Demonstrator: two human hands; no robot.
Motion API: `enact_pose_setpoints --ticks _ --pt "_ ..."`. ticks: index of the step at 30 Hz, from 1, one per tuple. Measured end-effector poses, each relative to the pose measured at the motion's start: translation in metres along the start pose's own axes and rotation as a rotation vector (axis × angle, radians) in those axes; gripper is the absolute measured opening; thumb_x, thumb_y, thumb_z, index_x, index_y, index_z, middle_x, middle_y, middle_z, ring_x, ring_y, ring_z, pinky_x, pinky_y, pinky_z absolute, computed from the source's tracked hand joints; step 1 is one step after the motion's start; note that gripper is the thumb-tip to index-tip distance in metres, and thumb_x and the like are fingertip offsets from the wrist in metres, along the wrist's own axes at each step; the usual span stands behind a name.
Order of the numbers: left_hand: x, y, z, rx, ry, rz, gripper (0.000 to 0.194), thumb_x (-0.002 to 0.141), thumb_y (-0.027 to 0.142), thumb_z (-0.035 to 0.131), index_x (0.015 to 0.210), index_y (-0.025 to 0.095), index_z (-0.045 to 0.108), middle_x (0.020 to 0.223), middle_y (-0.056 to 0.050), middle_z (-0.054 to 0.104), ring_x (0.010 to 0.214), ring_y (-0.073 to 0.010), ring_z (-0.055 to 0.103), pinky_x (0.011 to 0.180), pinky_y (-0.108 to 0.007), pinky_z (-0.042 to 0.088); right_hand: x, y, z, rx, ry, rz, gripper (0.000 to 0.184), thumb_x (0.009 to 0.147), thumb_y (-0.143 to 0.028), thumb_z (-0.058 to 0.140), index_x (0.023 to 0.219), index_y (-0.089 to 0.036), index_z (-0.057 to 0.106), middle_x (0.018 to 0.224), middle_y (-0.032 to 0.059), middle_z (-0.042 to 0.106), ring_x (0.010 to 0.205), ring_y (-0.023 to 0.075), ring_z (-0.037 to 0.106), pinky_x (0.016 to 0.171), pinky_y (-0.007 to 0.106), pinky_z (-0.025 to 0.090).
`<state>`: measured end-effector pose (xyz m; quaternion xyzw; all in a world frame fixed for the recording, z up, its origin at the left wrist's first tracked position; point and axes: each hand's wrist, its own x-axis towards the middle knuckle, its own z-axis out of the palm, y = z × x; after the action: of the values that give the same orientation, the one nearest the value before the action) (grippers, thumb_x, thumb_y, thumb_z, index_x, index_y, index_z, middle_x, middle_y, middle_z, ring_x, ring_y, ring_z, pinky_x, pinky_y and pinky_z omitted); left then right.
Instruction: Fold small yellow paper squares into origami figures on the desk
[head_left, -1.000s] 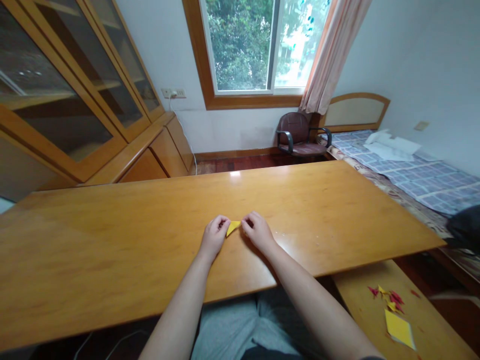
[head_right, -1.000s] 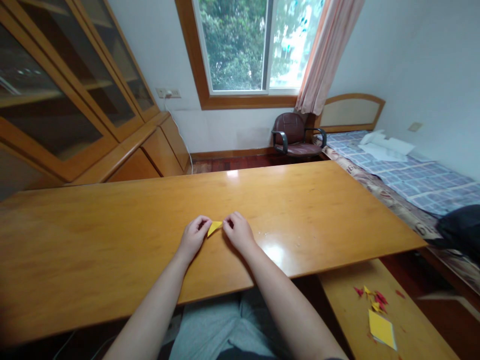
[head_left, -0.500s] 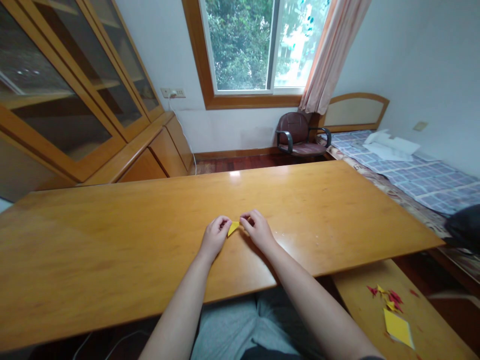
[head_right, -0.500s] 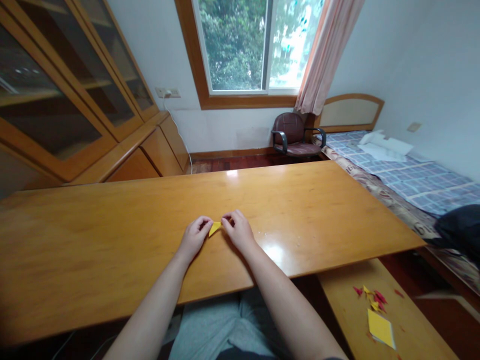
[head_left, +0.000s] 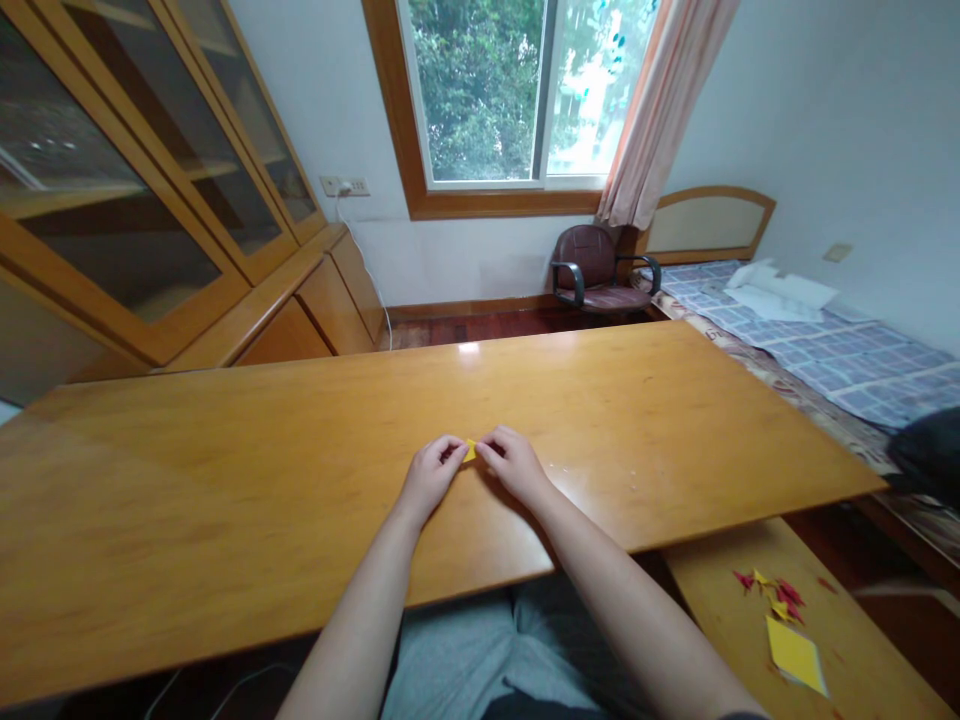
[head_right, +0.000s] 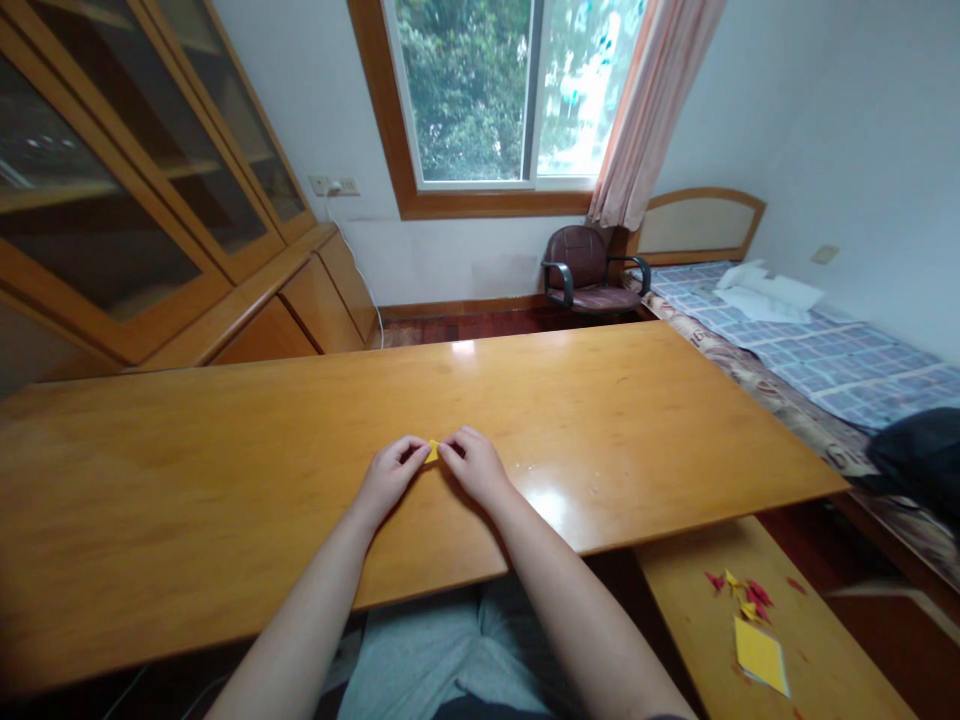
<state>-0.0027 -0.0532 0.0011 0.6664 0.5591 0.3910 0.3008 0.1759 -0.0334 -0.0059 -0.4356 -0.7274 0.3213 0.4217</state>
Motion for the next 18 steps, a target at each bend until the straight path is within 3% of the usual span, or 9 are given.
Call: enact_pose_setpoints --ticks 9,18 --pt "0.0000 0.0006 0.0013 -0.114 -0.050 -0.077 0.027 0.089 0.044 0.053 0.082 0.019 0.062 0.075 -0.001 0.067 0.073 -0.0183 0.066 0.070 -0.027 0.051 0.0023 -0.0009 -0.0038 0.080 0.070 0.082 0.017 0.088 -0.022 0.061 0.072 -0.017 0.065 0.071 0.0008 0.061 0.070 0.0150 0.056 0.068 0.026 0.041" --pt "-0.0001 -0.0012 0.0008 -0.061 -0.030 -0.001 0.026 0.090 0.041 0.052 0.083 0.018 0.063 0.080 -0.002 0.066 0.077 -0.0174 0.061 0.072 -0.026 0.048 0.0013 -0.0035 -0.0021 0.023 -0.022 -0.006 0.013 0.088 -0.018 0.062 0.076 -0.017 0.066 0.075 0.0008 0.063 0.074 0.0143 0.058 0.070 0.025 0.042"
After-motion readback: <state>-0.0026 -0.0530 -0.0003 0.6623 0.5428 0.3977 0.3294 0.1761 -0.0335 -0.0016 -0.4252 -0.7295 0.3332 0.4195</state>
